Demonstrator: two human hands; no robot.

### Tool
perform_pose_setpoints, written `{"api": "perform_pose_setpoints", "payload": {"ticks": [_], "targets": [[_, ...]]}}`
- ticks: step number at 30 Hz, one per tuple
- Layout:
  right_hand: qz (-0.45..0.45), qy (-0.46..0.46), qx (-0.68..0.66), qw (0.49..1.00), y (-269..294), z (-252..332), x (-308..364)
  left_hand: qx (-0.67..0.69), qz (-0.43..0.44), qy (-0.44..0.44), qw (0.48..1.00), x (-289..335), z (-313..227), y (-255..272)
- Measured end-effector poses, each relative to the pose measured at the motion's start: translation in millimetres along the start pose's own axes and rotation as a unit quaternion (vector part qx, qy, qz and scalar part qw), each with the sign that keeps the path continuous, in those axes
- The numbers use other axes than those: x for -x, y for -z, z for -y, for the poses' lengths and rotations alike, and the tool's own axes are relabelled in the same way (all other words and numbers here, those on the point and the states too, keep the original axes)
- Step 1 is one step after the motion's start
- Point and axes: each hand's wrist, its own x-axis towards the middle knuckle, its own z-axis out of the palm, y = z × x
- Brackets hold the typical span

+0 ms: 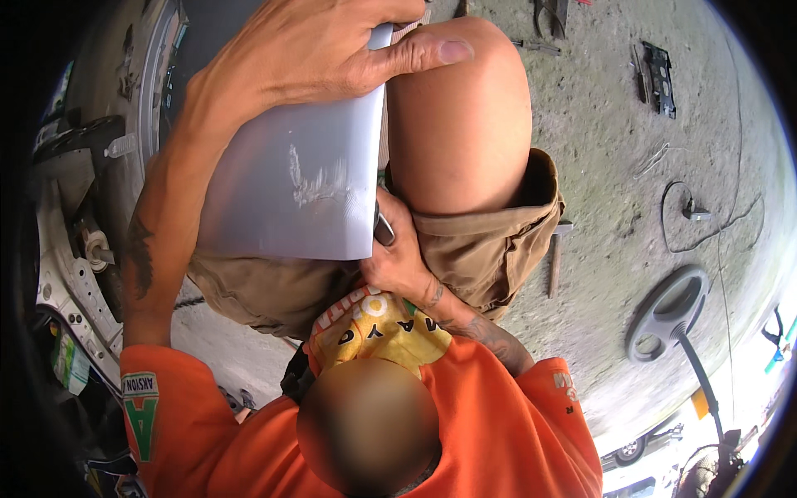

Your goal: Repairing a car panel by hammering out dents and using a torch to heat the metal.

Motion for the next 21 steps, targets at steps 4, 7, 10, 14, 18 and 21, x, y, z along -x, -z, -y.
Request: {"api": "perform_pose_setpoints", "payload": {"ticks": [4,7,10,14,18,21], "targets": [[-0.016,-0.05,0.128,0.99,-5.3,4.7,-4.0,0.084,-0.005,0.045,0.995,6.0,-14.1,25.5],[0.024,-0.34,0.053,0.939,-10.4,6.5,2.8,0.057,-0.187,0.039,0.98,43.2,-43.9,55.2],[-0.103,-0.329,0.004,0.939,-22.5,36.8,-3.6,0.279,0.056,0.195,0.939,109.8,-109.8,77.4],[-0.11,-0.338,-0.122,0.927,-18.6,13.2,1.4,0.366,-0.111,0.584,0.716,194.6,-168.7,-16.7],[0.063,-0.359,0.031,0.931,-9.9,25.9,0.1,0.55,-0.263,0.525,0.594,185.8,-178.7,-53.5],[0.161,-0.175,0.4,0.885,-10.0,58.3,12.3,0.786,-0.247,0.446,0.35,195.9,-169.1,-63.8]]}}
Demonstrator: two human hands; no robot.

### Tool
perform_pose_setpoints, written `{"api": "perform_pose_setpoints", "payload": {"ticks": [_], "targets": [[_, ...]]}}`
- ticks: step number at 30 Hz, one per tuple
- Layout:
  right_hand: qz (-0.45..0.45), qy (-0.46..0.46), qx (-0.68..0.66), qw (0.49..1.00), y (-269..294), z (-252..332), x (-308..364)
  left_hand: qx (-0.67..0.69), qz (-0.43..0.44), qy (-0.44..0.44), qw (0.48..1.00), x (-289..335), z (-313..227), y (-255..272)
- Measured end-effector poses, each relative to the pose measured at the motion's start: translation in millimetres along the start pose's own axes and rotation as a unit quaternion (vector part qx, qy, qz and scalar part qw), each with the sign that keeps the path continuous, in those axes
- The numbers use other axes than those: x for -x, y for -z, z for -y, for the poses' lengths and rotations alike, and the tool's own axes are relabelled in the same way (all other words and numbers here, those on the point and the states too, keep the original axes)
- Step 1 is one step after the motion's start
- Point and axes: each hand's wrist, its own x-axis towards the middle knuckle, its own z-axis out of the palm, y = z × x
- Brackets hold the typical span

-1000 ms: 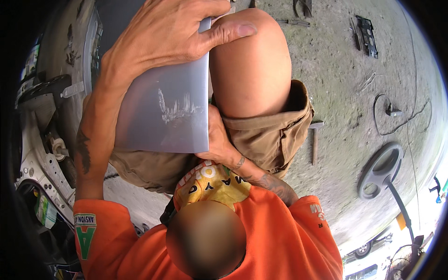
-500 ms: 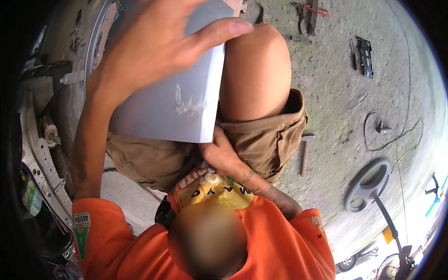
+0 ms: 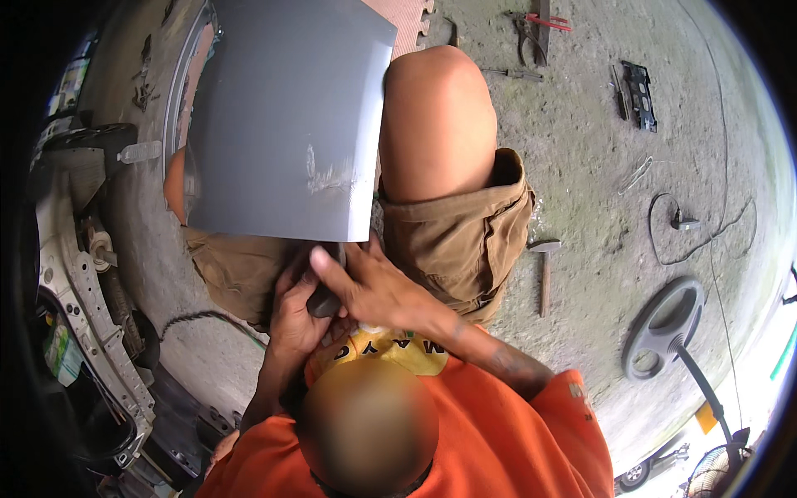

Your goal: Repairing a car panel by hammering out dents and using a torch to heat the metal.

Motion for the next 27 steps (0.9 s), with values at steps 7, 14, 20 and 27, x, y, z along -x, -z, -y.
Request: {"api": "perform_pose_setpoints", "payload": {"ticks": [7,14,20,27], "targets": [[-0.463,-0.128,-0.147,0.864,98.6,-98.8,108.1,0.264,0.023,0.041,0.963,-43.3,1.8,-3.2],[-0.4,-0.359,0.36,0.762,57.3,-335.2,127.5,0.206,-0.012,-0.03,0.978,-86.4,16.9,-4.2],[-0.485,-0.39,0.274,0.734,70.6,-354.8,122.1,0.194,-0.035,-0.036,0.98,-93.9,32.9,10.9],[-0.376,-0.437,0.387,0.719,113.7,-376.1,140.5,0.184,-0.044,-0.048,0.981,-101.1,38.1,17.0]]}}
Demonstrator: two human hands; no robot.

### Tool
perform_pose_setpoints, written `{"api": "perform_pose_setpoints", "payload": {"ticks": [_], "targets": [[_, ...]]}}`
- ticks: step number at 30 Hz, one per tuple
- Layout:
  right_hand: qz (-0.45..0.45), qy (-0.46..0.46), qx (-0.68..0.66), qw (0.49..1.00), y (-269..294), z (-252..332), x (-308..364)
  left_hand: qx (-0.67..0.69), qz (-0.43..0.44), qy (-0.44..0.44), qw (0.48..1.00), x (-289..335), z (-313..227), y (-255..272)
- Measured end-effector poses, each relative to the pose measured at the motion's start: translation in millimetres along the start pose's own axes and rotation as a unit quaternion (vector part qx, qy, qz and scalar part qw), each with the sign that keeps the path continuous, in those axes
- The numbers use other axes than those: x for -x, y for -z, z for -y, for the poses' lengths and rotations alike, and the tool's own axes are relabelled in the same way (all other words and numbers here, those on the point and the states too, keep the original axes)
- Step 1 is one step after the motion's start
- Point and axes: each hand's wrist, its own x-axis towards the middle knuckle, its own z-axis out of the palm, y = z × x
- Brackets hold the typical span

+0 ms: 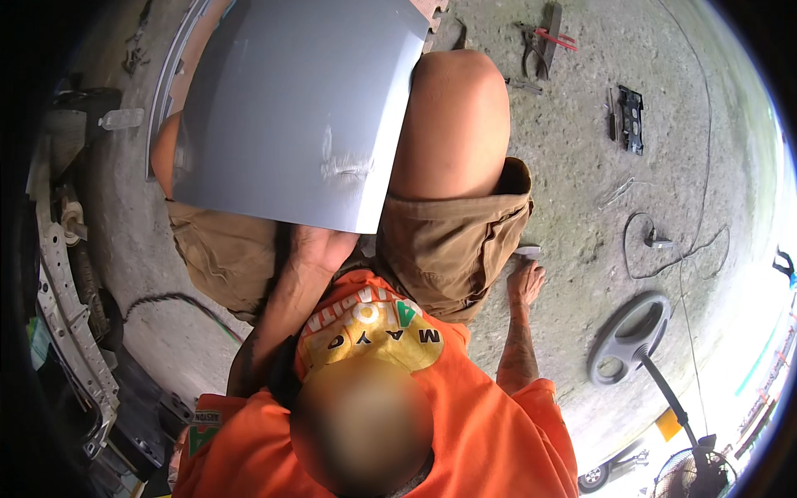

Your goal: Repairing a car panel by hammering out dents and using a torch to heat the metal.

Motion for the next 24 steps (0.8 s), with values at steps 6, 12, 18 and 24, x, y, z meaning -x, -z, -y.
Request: {"api": "perform_pose_setpoints", "payload": {"ticks": [6,12,18,24], "targets": [[-0.044,-0.001,-0.429,0.902,123.2,32.3,30.4,-0.03,0.002,0.001,1.0,9.5,0.4,-9.5],[0.014,0.372,-0.502,0.781,313.9,160.9,172.0,0.016,0.194,0.05,0.98,2.0,0.0,29.0],[-0.058,0.511,-0.289,0.807,333.3,219.1,176.3,-0.029,0.007,-0.047,0.998,8.7,14.4,3.6],[-0.042,0.478,-0.313,0.82,333.6,222.1,170.6,0.01,0.02,0.01,1.0,21.3,6.0,-20.5]]}}
